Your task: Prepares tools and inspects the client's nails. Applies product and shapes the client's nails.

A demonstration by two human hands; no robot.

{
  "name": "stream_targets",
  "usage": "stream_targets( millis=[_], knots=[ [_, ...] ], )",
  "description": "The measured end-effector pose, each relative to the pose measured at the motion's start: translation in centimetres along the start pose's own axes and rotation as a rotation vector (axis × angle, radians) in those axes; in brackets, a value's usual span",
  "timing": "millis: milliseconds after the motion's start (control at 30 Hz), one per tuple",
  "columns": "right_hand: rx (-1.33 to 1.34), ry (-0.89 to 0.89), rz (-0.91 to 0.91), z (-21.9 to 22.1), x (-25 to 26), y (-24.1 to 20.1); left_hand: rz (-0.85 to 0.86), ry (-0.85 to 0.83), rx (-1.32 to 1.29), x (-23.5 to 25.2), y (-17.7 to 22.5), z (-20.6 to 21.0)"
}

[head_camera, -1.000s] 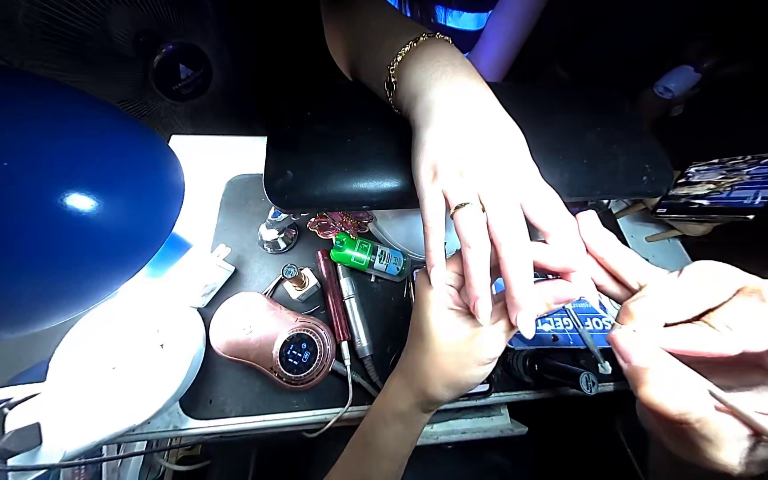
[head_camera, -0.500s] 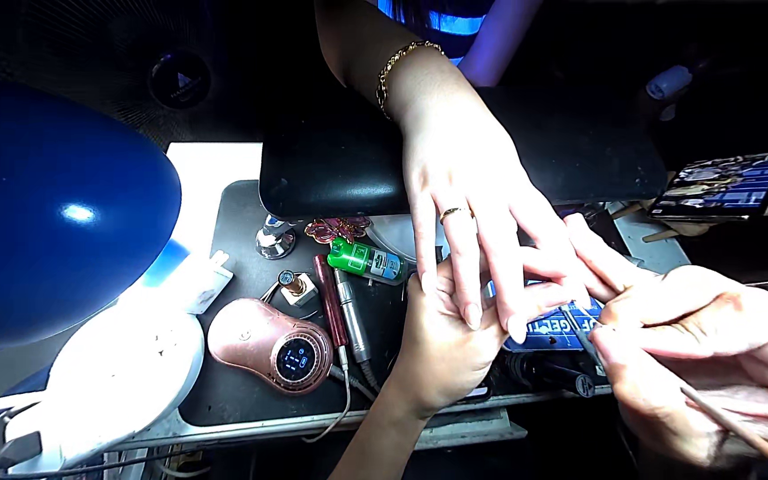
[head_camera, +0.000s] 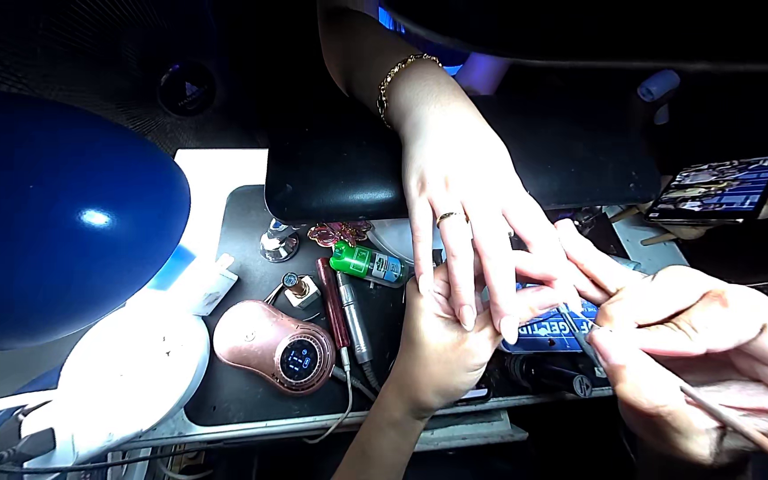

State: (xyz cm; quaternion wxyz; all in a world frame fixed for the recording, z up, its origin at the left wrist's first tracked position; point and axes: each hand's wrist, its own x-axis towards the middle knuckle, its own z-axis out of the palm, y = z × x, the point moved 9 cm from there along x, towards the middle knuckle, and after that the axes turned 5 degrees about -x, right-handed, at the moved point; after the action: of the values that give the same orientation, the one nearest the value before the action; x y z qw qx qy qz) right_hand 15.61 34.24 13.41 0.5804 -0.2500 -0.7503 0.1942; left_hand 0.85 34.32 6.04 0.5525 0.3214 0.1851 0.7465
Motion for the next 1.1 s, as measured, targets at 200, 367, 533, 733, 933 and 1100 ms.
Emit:
stream_targets(
  millis=[200, 367, 533, 733, 933, 1100],
  knots=[
    [0.029, -0.004, 0.005, -0.04, 0.13, 0.09, -0.013, -0.011, -0.042, -0.07, -0.03, 0.01],
    [0.074, -0.034, 0.005, 0.05, 0.12, 0.03, 0.005, -0.006, -0.034, 0.02, 0.02, -0.01],
    [-0.046, 0.025, -0.039, 0.12, -0.22, -0.5, -0.006, 0.004, -0.038, 0.15, -0.18, 0.12],
    [-0.072, 0.014, -0.043, 0.1, -0.21, -0.49, 0.008, 0.004, -0.017, 0.19, -0.07, 0.1],
    [-0.078, 0.024, -0.036, 0.04, -0.19, -0.39, 0.003, 0.002, -0.033, 0.17, -0.11, 0.17],
    [-0.058, 0.021, -0.037, 0.06, -0.19, -0.34, -0.005, -0.003, -0.044, 0.17, -0.12, 0.24]
  ],
)
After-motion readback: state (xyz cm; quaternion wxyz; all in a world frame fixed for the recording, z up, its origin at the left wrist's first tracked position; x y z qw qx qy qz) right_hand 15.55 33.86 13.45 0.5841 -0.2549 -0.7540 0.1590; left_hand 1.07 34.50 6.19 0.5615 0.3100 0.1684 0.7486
